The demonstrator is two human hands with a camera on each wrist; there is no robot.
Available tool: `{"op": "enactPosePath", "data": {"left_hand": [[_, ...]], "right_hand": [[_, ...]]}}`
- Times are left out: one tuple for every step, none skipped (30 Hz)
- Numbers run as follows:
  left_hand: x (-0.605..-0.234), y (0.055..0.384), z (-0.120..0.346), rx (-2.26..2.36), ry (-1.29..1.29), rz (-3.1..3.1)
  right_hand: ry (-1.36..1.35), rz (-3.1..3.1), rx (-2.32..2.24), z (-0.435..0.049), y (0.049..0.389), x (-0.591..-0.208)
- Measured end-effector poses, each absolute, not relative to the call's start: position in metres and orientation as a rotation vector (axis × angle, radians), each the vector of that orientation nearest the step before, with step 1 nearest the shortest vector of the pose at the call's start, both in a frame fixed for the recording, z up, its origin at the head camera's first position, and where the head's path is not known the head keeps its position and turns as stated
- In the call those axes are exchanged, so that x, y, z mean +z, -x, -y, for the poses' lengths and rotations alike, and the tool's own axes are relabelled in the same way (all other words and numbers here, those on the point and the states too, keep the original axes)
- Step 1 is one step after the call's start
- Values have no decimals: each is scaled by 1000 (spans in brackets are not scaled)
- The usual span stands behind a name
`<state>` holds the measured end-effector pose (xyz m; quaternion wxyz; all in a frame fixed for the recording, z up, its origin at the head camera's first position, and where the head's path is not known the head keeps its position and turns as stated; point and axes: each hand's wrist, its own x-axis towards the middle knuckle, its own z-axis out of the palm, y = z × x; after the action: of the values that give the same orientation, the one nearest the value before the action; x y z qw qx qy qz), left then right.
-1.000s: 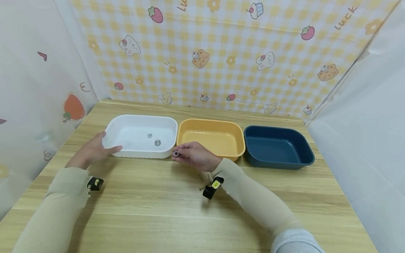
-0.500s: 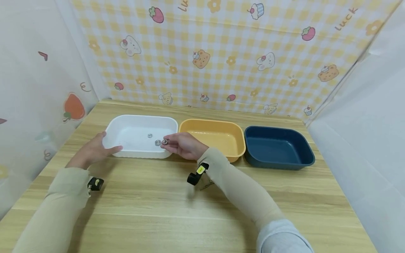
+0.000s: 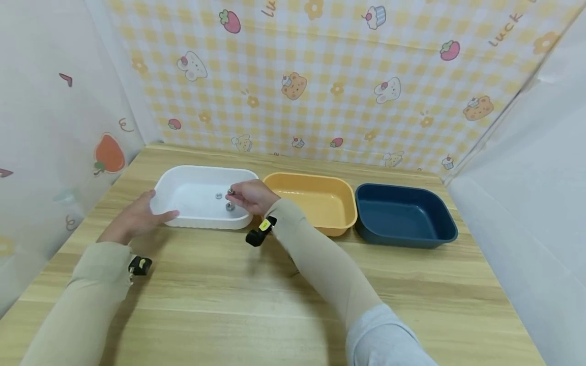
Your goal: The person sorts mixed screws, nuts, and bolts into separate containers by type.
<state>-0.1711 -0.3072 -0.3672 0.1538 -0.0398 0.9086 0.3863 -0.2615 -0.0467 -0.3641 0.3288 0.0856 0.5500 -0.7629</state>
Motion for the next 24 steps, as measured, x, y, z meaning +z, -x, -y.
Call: {"op": "enactPosePath", "data": {"left_hand": [[-367,172,307,1103,116,-2606],[-366,172,307,1101,116,-2607],[-366,172,306,1095,121,-2607],[-366,173,306,1087,127,-2608],[-365,173,306,1087,122,-2607],[-365,173,307,1079,128,-2606],[-365,173,307,1078,125,-2605],[-365,173,306,1071,133,-2603],[-366,173,306,1068,136,-2601],[-366,172,307,1072,129,-2603],[-366,172,307,1069,130,-2605],[-366,172,307,1069,131,-2606],[-367,172,307,1078,125,-2606],[-367,171,307,1084,122,-2608],[-368,171,307,1095,110,-2611],[-368,171,308,1103,97,-2613],[-368,171,308,1110,97,-2611],[-368,170,308,1120,92,-2611],[-369,170,308,1125,90,-2612],[-368,169,308,1128,89,-2615],[-368,168,308,1127,88,-2619],[-368,168,308,1127,87,-2619],[-368,167,308,1135,82,-2620],[-368,167,307,1133,84,-2623]], "right_hand": [[-234,-1455,-2002,50,264,-364],[-243,-1474,-2000,52,266,-365],[-252,-1494,-1993,55,268,-365],[-255,-1513,-1987,57,269,-365],[-260,-1531,-1976,60,271,-366],[-270,-1548,-1971,62,272,-367],[-277,-1573,-1959,64,273,-368],[-284,-1604,-1942,67,273,-369],[-292,-1638,-1933,69,274,-371],[-303,-1688,-1920,73,274,-372],[-318,-1743,-1900,77,275,-373],[-336,-1812,-1872,80,275,-374],[-350,-1882,-1828,83,276,-375],[-366,-1942,-1786,85,277,-376],[-386,-1982,-1754,88,279,-379],[-407,-2015,-1715,90,282,-382],[-417,-2027,-1682,92,286,-386],[-414,-2041,-1650,93,291,-392],[-390,-2084,-1589,95,296,-398],[-385,-2131,-1532,96,297,-400],[-316,-2195,-1427,98,306,-413],[-277,-2259,-1333,99,310,-418],[-253,-2314,-1251,99,312,-421],[-222,-2373,-1158,99,313,-424]]}}
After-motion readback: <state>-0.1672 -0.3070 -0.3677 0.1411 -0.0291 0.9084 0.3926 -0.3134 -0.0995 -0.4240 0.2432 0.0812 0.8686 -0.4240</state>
